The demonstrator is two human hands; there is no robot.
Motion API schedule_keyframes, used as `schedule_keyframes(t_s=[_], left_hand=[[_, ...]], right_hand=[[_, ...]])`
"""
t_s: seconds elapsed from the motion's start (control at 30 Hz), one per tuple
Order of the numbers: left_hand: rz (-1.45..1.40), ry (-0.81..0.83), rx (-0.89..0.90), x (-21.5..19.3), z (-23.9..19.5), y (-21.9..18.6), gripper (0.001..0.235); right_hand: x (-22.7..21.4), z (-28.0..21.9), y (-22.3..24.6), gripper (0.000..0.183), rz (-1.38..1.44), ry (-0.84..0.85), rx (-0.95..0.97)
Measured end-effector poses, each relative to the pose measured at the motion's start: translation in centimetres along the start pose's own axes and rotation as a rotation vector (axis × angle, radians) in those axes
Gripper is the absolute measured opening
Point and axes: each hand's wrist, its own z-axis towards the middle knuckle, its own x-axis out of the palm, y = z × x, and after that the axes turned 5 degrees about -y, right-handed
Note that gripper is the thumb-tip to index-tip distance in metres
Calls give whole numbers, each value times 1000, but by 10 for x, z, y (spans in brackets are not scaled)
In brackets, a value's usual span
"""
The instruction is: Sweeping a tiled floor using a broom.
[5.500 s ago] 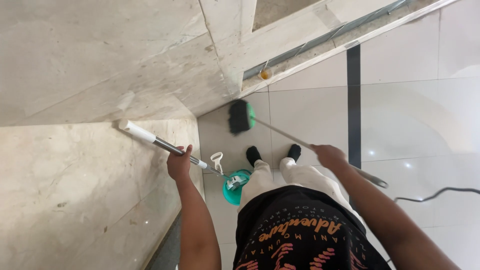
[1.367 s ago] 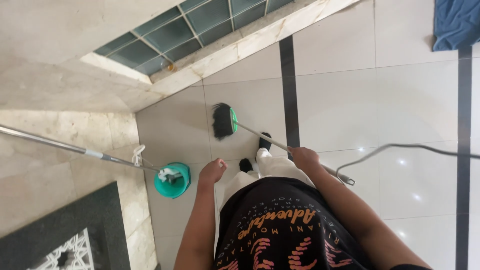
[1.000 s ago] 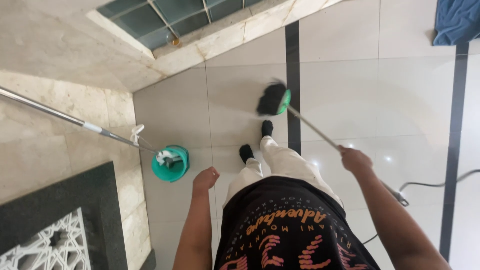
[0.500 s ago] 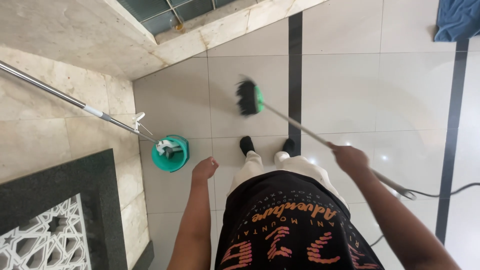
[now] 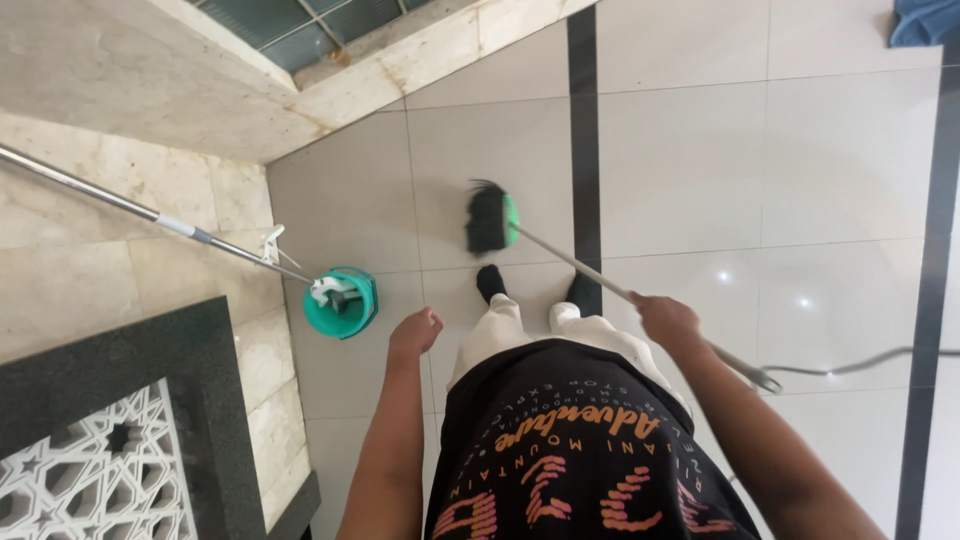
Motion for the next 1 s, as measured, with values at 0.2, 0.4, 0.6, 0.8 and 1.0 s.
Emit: schedule_keyframes(t_s=[0.2,0.4,0.6,0.8,1.0], left_hand=[[-34,127,-152,18,-31,-44,34],[-43,132,-130,45,-46,-116,36],[-139,152,-101,68,-58,-184,33],[-153,99,-9,84,-78,-205,32],[-123,107,-181,86,-98,-170,35]], right_hand=[[18,-22,-134,44,-10,-53,160],[14,-35,-199,53,-173,-353,-17],[-41,-33,-165,51,-228,-146,-195],[45,24,-98,44,-23,-232,-415],[75,42,-134,49,-112,-199,-337]])
